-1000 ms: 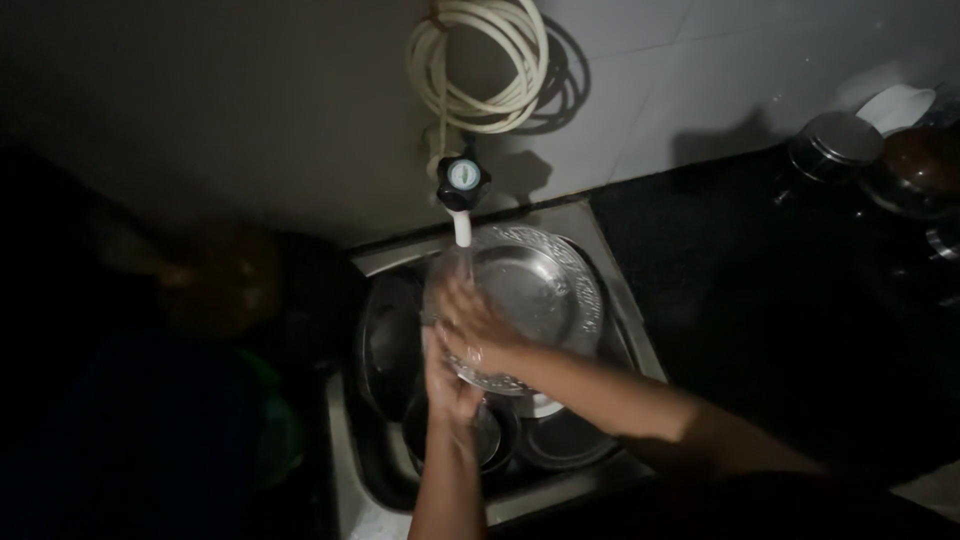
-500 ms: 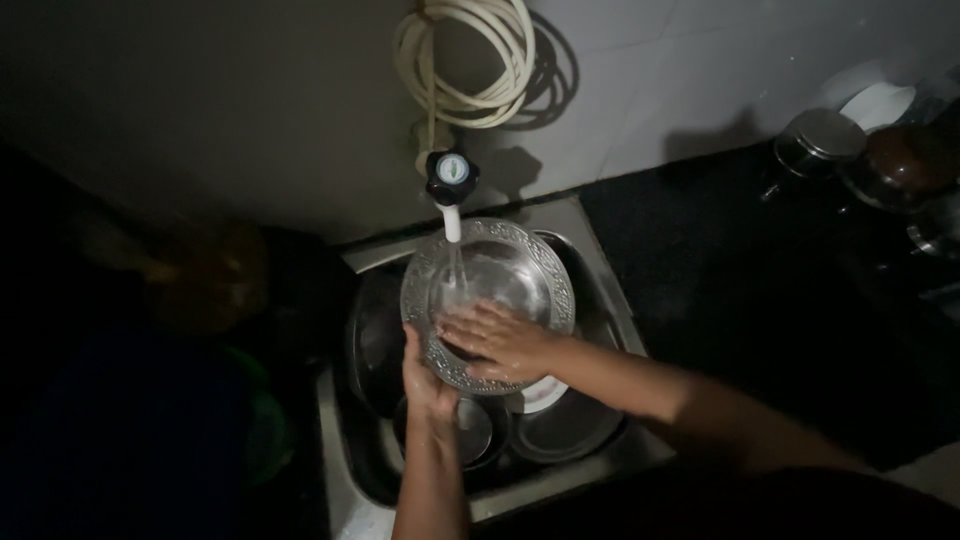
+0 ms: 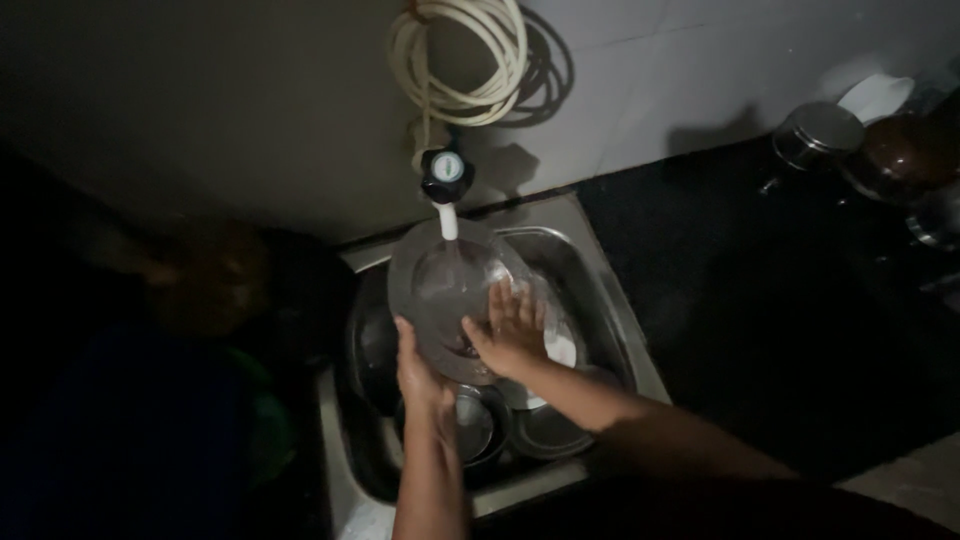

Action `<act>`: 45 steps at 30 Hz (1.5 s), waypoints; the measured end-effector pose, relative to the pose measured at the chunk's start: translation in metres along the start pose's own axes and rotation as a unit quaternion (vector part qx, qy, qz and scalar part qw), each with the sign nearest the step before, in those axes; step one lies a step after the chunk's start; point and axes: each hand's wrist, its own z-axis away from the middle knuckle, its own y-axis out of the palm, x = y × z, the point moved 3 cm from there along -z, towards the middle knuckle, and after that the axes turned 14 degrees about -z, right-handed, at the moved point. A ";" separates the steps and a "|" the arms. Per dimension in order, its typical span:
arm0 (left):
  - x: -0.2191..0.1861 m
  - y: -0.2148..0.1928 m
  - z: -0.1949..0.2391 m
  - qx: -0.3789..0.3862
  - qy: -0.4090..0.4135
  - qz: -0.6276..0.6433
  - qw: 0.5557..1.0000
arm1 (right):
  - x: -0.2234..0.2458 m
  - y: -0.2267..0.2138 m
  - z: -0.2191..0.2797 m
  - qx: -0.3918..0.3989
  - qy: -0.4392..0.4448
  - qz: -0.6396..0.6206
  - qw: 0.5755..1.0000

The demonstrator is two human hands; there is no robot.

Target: Washing various metal dishes and bowls under running water in a sink and placing them on a counter.

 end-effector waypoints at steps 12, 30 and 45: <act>0.020 -0.015 -0.035 0.010 0.008 0.105 0.994 | -0.044 0.019 0.010 0.012 -0.423 0.167 0.891; 0.028 -0.054 -0.067 0.072 -0.082 0.003 0.994 | -0.075 -0.026 0.012 -0.163 -0.565 0.248 0.770; 0.025 -0.034 -0.053 0.063 -0.139 -0.005 0.988 | -0.081 -0.036 0.010 -0.141 -0.576 0.207 0.778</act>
